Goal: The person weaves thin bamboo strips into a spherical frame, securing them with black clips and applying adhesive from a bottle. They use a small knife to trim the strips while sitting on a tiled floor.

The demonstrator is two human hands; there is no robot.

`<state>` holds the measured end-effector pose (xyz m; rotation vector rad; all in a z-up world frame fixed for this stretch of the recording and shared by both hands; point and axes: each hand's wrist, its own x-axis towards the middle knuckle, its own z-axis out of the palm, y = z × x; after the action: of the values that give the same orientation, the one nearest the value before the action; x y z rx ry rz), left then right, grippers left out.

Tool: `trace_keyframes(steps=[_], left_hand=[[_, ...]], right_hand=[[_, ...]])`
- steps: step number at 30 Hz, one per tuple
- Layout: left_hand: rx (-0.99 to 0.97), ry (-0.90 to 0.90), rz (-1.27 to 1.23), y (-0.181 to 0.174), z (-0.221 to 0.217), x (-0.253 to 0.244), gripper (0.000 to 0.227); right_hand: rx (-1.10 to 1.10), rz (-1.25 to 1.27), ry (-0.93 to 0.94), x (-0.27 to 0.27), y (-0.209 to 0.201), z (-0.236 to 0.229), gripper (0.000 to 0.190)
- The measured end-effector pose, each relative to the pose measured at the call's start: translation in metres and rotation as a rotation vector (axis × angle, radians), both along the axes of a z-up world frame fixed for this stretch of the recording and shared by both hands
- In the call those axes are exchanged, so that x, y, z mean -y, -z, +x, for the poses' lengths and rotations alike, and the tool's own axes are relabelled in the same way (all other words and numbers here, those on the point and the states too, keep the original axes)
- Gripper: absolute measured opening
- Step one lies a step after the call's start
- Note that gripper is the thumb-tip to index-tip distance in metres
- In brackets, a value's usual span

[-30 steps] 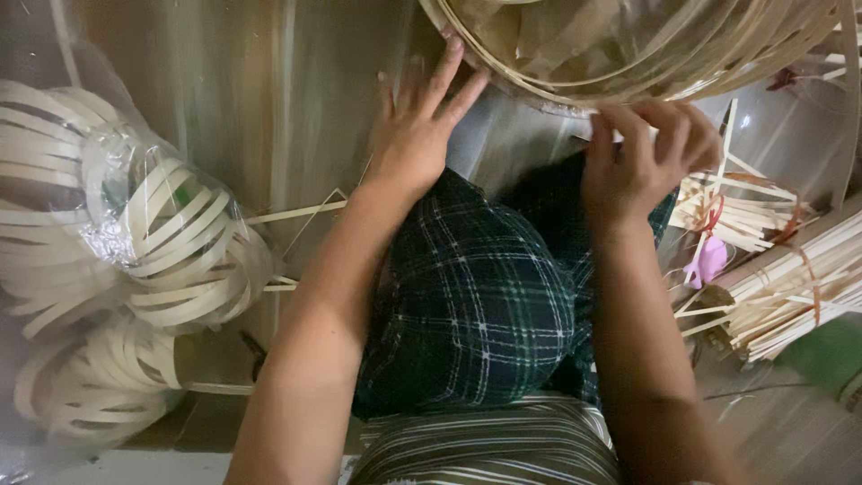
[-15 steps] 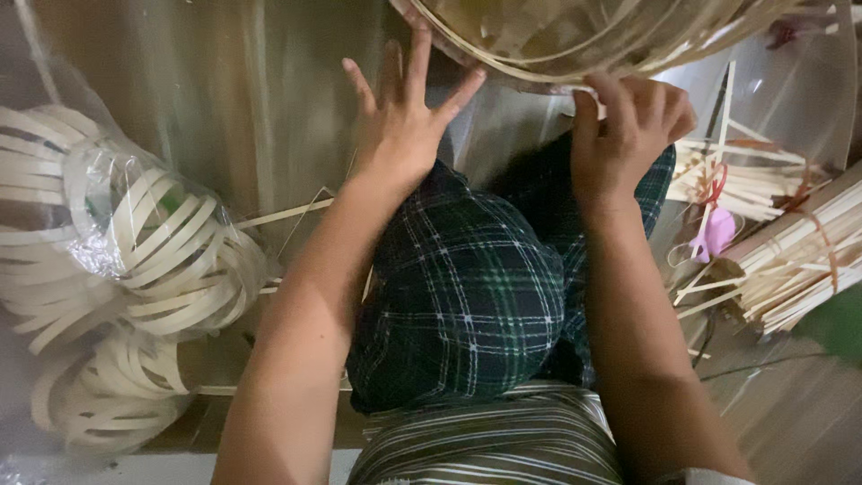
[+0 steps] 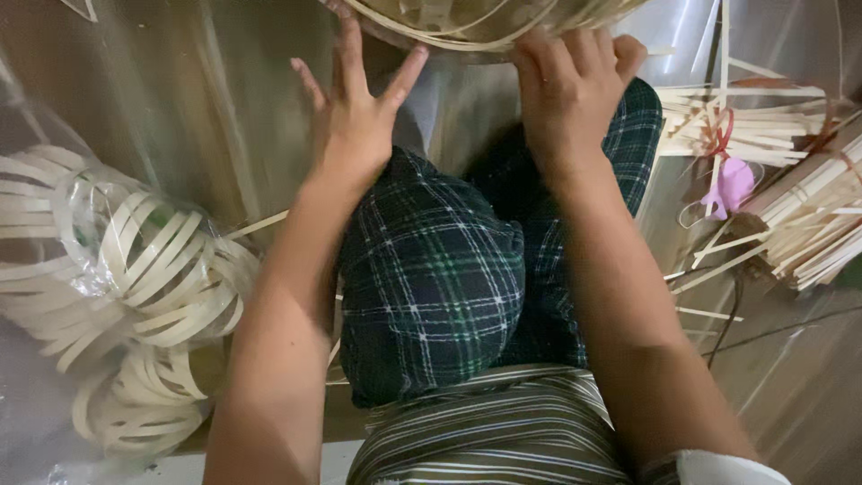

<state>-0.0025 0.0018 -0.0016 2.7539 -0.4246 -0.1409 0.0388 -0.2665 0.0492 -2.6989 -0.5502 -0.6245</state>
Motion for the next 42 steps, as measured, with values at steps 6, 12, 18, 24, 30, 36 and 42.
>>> trace_keyframes(steps=[6,12,18,24,30,36,42], left_hand=[[-0.03,-0.006,0.056,0.005,-0.003,-0.001,0.088],[-0.016,0.012,-0.02,0.009,-0.004,-0.004,0.083],[-0.023,-0.013,0.07,-0.007,0.003,-0.001,0.078],[0.054,-0.043,-0.074,-0.067,0.012,-0.006,0.05],[0.336,0.12,-0.174,-0.122,0.071,0.054,0.049],[0.378,0.186,-0.073,-0.132,0.146,0.103,0.062],[0.239,0.154,-0.128,-0.116,0.167,0.111,0.065]], right_hand=[[-0.062,0.132,-0.048,0.006,-0.006,-0.006,0.027],[-0.151,0.26,0.14,0.045,-0.018,-0.018,0.038],[-0.215,0.282,0.083,0.044,-0.019,-0.014,0.031],[-0.022,0.348,0.16,0.079,-0.069,0.015,0.03],[0.014,0.226,0.018,0.062,-0.108,0.077,0.029],[-0.035,0.273,-0.156,0.027,-0.129,0.149,0.034],[-0.093,0.218,-0.254,-0.007,-0.135,0.204,0.044]])
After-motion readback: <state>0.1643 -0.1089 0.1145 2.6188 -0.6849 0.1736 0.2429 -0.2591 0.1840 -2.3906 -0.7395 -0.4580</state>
